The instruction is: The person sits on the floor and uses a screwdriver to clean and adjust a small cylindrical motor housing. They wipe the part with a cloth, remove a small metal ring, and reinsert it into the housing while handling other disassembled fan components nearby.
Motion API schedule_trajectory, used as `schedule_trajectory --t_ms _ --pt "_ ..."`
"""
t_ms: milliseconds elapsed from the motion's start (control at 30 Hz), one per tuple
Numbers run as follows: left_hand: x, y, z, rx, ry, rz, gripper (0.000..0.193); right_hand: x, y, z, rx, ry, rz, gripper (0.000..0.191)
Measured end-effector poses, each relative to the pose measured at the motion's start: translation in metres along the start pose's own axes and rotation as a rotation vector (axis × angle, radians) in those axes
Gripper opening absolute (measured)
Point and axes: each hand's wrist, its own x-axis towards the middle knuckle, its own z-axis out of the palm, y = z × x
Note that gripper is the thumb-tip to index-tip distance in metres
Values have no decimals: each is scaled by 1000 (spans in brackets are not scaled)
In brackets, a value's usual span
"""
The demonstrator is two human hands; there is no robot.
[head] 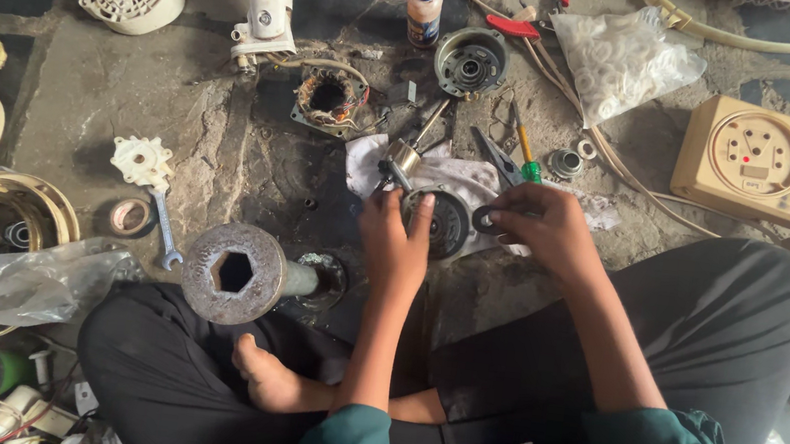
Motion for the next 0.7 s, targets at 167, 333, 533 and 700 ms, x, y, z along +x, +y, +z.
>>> schedule_trajectory --t_ms 167,333,533,700 --pt "1 3 -7 -277 -66 -65 31 -2 -8 1 135 5 60 18" --pt "2 5 1 -799 -485 -288 25 -3 -11 6 319 -81 36 18" --pt "0 6 6 -908 -576 -319 22 -4 -20 13 297 -63 -11 18" --pt "2 11 3 -798 -522 -201 19 -5 -23 17 385 -62 117 20"
